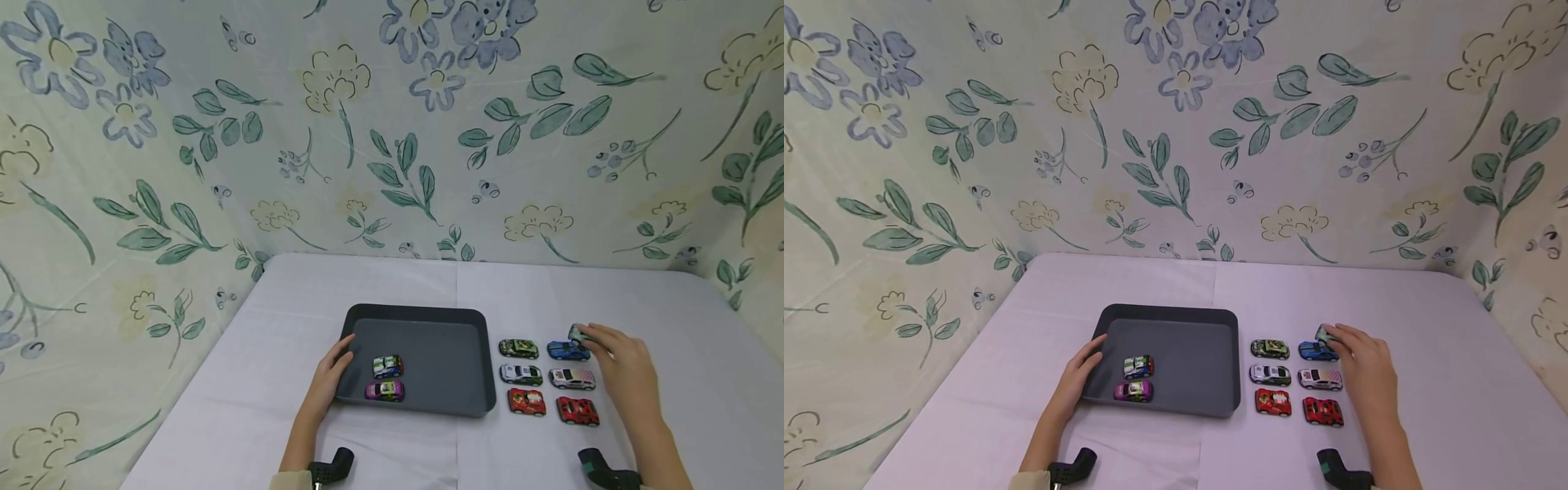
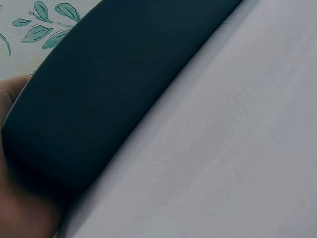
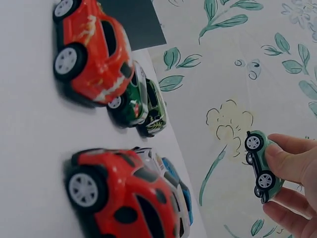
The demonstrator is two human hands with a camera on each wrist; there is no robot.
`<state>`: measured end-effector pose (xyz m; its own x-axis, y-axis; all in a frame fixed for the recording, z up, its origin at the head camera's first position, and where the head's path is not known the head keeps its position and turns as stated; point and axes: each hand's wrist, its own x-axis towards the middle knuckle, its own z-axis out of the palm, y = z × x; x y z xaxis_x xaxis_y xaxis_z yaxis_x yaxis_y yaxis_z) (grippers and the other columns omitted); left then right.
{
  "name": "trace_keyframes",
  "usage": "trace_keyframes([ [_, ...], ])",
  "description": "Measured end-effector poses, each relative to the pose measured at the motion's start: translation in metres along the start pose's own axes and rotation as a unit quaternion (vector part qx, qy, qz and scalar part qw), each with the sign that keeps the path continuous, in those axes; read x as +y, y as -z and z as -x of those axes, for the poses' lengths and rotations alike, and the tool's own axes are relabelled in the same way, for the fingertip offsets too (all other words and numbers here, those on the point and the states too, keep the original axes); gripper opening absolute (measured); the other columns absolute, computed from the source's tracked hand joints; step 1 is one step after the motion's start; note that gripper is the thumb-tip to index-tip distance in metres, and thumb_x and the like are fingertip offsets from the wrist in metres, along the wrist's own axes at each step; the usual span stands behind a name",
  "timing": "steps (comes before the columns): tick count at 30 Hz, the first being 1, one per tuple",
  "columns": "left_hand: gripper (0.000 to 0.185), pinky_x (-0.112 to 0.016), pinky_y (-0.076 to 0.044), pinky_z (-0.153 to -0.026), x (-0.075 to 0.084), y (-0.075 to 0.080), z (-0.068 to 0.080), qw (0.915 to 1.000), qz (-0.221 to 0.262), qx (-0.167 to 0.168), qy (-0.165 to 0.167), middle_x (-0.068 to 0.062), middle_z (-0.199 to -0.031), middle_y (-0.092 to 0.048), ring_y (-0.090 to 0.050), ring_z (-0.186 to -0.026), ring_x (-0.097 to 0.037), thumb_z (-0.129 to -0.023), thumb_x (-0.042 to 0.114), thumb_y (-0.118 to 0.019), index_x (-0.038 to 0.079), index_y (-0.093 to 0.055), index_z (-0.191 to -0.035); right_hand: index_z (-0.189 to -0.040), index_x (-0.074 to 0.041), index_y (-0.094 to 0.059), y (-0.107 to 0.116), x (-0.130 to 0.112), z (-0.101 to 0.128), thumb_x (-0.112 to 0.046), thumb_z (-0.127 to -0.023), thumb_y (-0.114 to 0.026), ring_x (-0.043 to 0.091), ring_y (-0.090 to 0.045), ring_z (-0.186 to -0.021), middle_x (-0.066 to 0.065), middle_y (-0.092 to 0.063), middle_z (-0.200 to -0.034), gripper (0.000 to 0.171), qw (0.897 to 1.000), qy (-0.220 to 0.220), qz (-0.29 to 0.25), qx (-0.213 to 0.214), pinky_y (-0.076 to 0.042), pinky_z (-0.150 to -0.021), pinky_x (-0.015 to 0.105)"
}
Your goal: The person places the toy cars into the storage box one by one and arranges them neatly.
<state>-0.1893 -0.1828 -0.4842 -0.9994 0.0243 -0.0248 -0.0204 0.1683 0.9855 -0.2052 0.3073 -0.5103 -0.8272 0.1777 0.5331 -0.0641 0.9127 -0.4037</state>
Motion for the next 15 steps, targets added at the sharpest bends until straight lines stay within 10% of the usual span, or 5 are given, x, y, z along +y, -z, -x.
trace_keyframes([
  [15,0.042,-0.052,-0.012,-0.113,0.023,-0.001,0.009,0.9999,0.002,-0.008,0.014,-0.014,-0.148,-0.027,-0.016,-0.140,-0.032,-0.095,0.019,-0.045,0.009,-0.041,-0.136,-0.118,-0.033,-0.060,0.002,-0.042,0.003,-0.018,-0.083,-0.064,0.031,-0.046,-0.105,0.005,-0.060,-0.121,0.038,0.999,0.045,-0.024,-0.004,-0.044,-0.076,0.051],
])
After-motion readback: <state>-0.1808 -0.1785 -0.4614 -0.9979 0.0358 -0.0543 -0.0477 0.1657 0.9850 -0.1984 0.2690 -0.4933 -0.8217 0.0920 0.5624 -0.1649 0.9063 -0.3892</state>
